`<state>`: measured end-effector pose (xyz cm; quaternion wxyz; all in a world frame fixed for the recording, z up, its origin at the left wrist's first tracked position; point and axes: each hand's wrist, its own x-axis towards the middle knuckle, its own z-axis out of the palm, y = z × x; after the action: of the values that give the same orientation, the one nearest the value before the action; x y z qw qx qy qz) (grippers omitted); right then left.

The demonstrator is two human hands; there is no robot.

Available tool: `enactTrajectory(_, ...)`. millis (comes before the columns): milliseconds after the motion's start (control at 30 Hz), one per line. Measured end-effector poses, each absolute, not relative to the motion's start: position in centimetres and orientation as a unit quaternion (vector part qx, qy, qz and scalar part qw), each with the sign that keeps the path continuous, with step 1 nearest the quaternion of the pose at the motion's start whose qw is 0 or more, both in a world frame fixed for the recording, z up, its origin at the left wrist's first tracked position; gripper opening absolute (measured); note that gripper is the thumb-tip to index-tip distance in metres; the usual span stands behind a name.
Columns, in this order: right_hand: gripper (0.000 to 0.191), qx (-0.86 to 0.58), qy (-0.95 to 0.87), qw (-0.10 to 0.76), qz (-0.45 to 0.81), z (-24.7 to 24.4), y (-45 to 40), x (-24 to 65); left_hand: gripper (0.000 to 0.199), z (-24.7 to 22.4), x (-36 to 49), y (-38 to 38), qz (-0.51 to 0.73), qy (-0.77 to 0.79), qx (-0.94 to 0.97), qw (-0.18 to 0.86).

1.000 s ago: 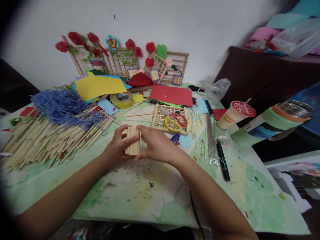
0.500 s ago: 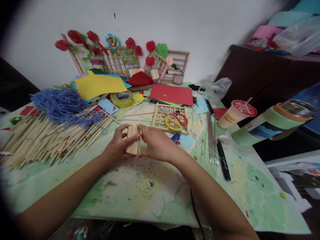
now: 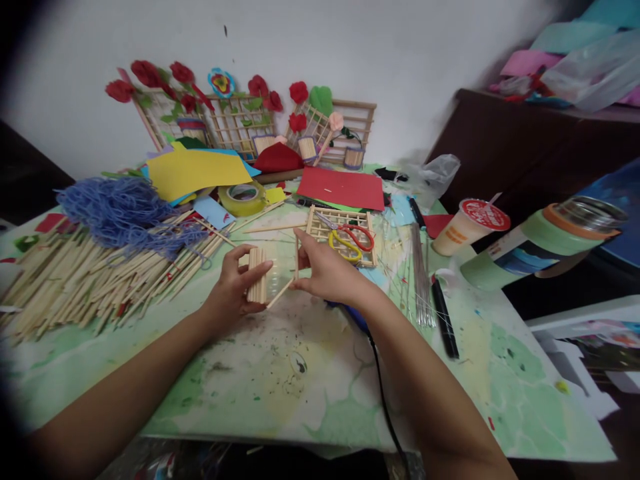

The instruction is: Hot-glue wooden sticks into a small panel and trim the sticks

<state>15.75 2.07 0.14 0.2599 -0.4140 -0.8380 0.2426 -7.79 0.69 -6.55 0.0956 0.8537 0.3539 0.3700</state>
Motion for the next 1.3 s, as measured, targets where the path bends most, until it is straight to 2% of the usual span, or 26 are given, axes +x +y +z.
enactTrajectory(133, 0.092, -0.425, -0.835, 0.229, 0.263, -0.7, 3.2, 17.0, 0.076, -6.9, -7.8, 0.7, 0.364, 0.374, 0.846, 0.110)
enactTrajectory(233, 0.086, -0.386, -0.806, 0.227, 0.387, -1.3, 4.1, 18.1, 0.071, -7.2, -7.8, 0.8, 0.351, 0.386, 0.845, 0.117)
enactTrajectory(367, 0.062, -0.261, -0.661, 0.311, 0.631, -1.8, 4.6, 18.8, 0.068, -7.3, -7.8, 0.9, 0.340, 0.375, 0.857, 0.101)
enactTrajectory(533, 0.035, -0.243, -0.515, 0.383, 0.727, -1.8, 4.6, 18.5, 0.067, -7.1, -7.6, 0.9, 0.343, 0.361, 0.860, 0.110)
enactTrajectory(667, 0.024, -0.264, -0.494, 0.385, 0.734, -1.6, 4.6, 18.4, 0.068, -7.0, -7.5, 0.8, 0.352, 0.352, 0.860, 0.109)
enactTrajectory(900, 0.022, -0.302, -0.517, 0.378, 0.706, -1.4, 4.6, 18.4, 0.069, -7.2, -7.7, 1.0, 0.360, 0.348, 0.860, 0.101)
enactTrajectory(1100, 0.020, -0.397, -0.627, 0.370, 0.559, -0.5, 4.1, 17.9, 0.070, -7.2, -7.6, 1.0, 0.363, 0.343, 0.860, 0.104)
enactTrajectory(1300, 0.011, -0.415, -0.667, 0.330, 0.523, 1.9, 2.8, 17.6, 0.075, -7.1, -7.5, 0.9, 0.350, 0.347, 0.862, 0.116)
